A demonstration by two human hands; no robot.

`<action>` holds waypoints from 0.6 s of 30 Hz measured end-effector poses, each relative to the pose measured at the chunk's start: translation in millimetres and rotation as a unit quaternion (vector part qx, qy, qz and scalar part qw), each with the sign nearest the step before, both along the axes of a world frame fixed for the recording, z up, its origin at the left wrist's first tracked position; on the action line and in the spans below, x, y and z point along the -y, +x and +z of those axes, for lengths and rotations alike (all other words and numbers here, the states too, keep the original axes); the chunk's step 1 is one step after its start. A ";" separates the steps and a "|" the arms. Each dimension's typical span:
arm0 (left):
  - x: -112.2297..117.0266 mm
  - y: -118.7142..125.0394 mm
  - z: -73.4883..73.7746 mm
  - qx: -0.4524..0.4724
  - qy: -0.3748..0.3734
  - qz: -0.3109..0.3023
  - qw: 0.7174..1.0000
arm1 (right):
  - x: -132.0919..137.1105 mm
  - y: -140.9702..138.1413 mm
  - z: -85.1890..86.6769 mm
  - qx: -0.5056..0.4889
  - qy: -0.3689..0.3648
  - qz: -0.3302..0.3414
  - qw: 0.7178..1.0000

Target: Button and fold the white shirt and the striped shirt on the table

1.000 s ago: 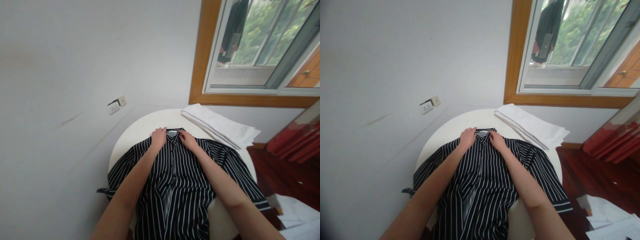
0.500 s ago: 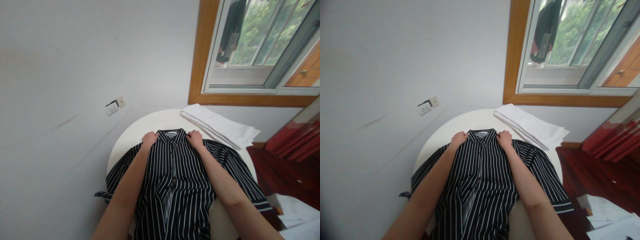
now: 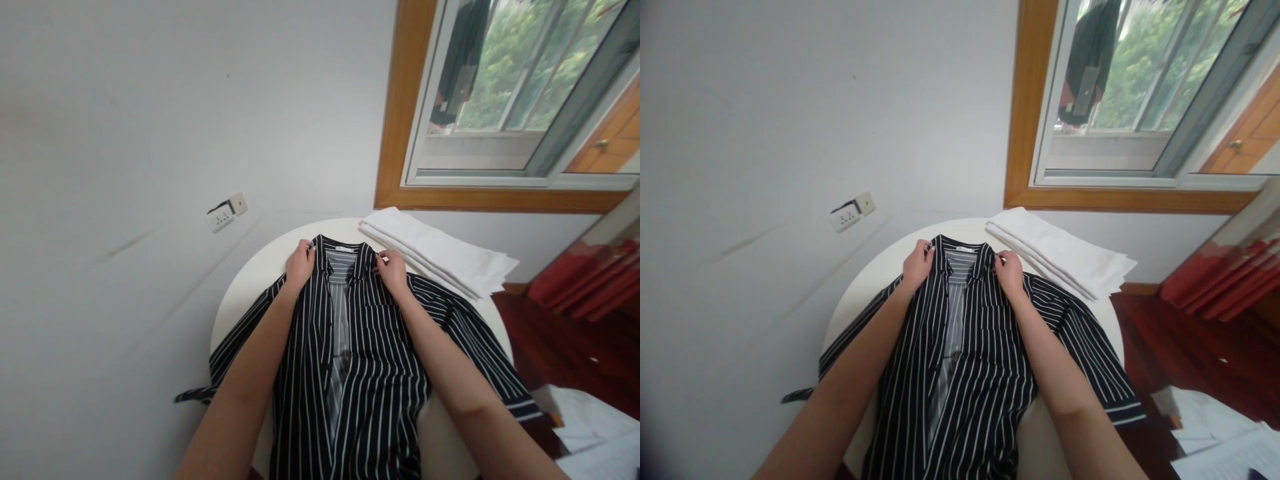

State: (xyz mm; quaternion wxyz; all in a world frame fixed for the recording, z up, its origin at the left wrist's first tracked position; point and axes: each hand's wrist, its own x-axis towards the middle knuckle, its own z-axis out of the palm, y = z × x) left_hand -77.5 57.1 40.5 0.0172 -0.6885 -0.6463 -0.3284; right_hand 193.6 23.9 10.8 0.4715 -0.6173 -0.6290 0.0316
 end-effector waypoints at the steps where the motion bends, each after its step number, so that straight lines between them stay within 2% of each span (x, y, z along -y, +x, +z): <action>1: 1.1 1.3 -0.5 -0.022 0.007 0.008 1.000 | -0.8 -1.2 -2.9 -0.006 0.000 0.001 1.000; 6: 5.8 3.6 -12.7 -0.138 -0.007 0.026 0.990 | -0.3 -7.2 -12.1 0.041 -0.042 0.051 0.997; 10: 14.1 5.0 -16.9 -0.181 -0.018 0.039 0.983 | 5.2 -9.5 3.7 0.130 -0.112 0.084 0.982; 12: 18.1 9.3 -11.2 -0.193 -0.009 -0.008 0.981 | 9.2 -12.7 15.7 0.170 -0.130 0.105 0.971; 14: 20.5 16.2 -2.4 -0.213 -0.013 -0.093 0.973 | 13.0 -19.3 24.7 0.207 -0.137 0.131 0.960; 16: 21.2 23.9 5.8 -0.240 -0.030 -0.171 0.955 | 15.2 -29.0 28.3 0.251 -0.152 0.149 0.944; 18: 20.4 30.2 10.4 -0.268 -0.044 -0.207 0.940 | 14.7 -39.1 27.6 0.309 -0.180 0.150 0.922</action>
